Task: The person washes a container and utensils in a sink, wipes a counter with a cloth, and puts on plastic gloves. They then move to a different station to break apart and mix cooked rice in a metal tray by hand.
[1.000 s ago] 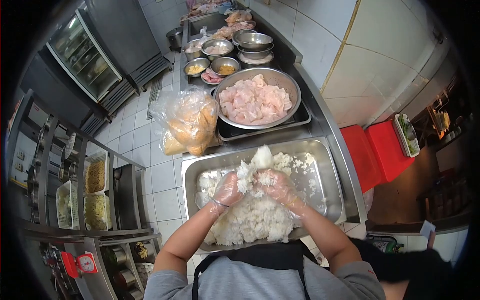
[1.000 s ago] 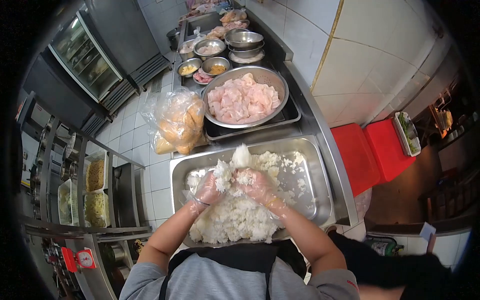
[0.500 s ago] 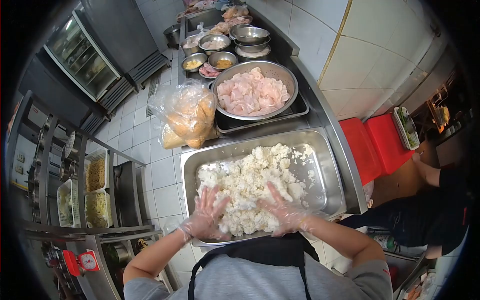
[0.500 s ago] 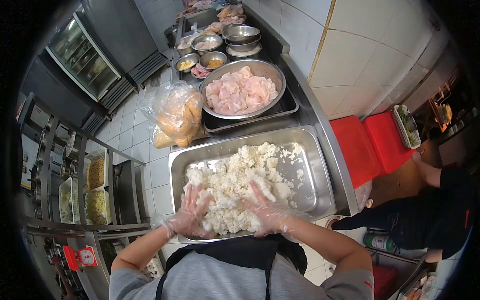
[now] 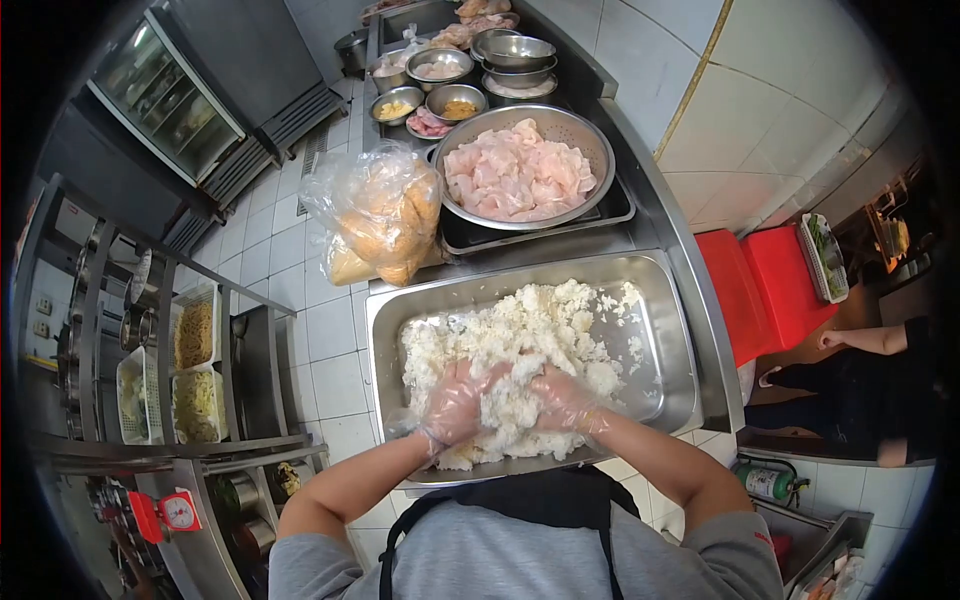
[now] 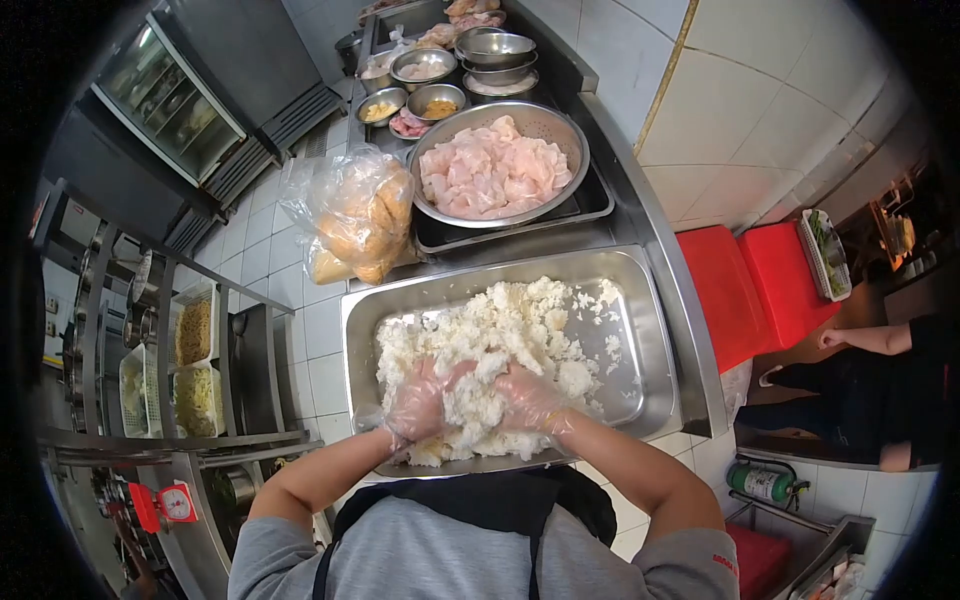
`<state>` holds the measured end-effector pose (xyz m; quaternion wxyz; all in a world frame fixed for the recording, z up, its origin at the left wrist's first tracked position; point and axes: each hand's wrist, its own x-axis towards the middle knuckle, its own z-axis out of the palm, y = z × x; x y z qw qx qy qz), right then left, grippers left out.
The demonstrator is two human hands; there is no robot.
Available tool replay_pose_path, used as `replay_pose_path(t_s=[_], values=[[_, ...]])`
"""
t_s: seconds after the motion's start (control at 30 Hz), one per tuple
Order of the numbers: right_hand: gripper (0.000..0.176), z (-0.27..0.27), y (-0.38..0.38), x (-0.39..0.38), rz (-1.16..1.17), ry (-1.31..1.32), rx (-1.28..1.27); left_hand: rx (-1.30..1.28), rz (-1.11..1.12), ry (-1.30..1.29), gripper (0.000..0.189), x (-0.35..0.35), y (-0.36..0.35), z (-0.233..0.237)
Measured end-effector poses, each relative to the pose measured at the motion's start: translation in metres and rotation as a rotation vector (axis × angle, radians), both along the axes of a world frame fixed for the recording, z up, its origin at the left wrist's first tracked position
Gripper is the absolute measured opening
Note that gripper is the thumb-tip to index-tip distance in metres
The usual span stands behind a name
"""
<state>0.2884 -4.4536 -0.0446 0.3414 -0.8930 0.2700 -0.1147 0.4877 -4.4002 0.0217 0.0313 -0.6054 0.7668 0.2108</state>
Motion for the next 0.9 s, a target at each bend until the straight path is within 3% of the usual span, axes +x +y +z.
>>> replay_pose_path(t_s=[0.03, 0.13, 0.17, 0.27, 0.3, 0.37, 0.43, 0.53, 0.57, 0.67, 0.7, 0.8, 0.83, 0.9], values=[[0.062, -0.01, -0.004, 0.001, 0.026, -0.12, -0.06, -0.115, -0.008, -0.012, 0.085, 0.002, -0.004, -0.012], [0.057, 0.016, -0.007, 0.0, -0.261, -0.139, 0.176, -0.197, 0.052, 0.195, 0.072, 0.011, -0.031, -0.047], [0.053, 0.009, -0.012, 0.001, -0.32, -0.159, 0.251, -0.203, 0.071, 0.112, 0.06, 0.009, -0.039, -0.041], [0.04, -0.023, -0.026, 0.004, -0.504, -0.218, 0.482, -0.386, -0.039, 0.177, 0.051, 0.025, -0.065, -0.079], [0.031, -0.019, -0.025, 0.004, -0.531, -0.185, 0.273, -0.442, -0.178, 0.129, 0.042, 0.03, -0.07, -0.079], [0.032, -0.064, -0.041, -0.01, -0.527, -0.022, 0.119, -0.473, -0.128, 0.283, 0.037, 0.036, -0.069, -0.063], [0.035, -0.066, -0.041, -0.013, -0.583, -0.493, 0.484, -0.439, -0.044, 0.351, 0.03, 0.042, -0.069, -0.061], [0.039, 0.039, -0.035, -0.032, -0.725, -0.129, 0.62, -0.481, -0.092, 0.298, 0.029, 0.044, -0.065, -0.031], [0.049, 0.051, -0.042, -0.043, -0.466, -0.224, 0.784, -0.316, -0.07, 0.286, 0.034, 0.043, -0.063, -0.018], [0.054, 0.079, -0.049, -0.07, -0.201, -0.02, 0.024, -0.472, -0.131, 0.253, 0.038, 0.042, -0.051, 0.001], [0.063, 0.086, -0.049, -0.079, -0.309, -0.024, 0.378, -0.111, -0.118, 0.076, 0.058, 0.037, -0.047, 0.016], [0.061, 0.069, -0.054, -0.11, -0.766, 0.203, 0.756, 0.021, -0.205, -0.068, 0.084, 0.029, -0.022, 0.023], [0.062, 0.05, -0.054, -0.122, -0.825, 0.162, 0.941, -0.003, -0.177, -0.043, 0.097, 0.022, -0.015, 0.016], [0.064, 0.003, -0.046, -0.137, -0.93, 0.071, 1.316, -0.025, -0.341, 0.01, 0.088, 0.005, 0.0, 0.025]])
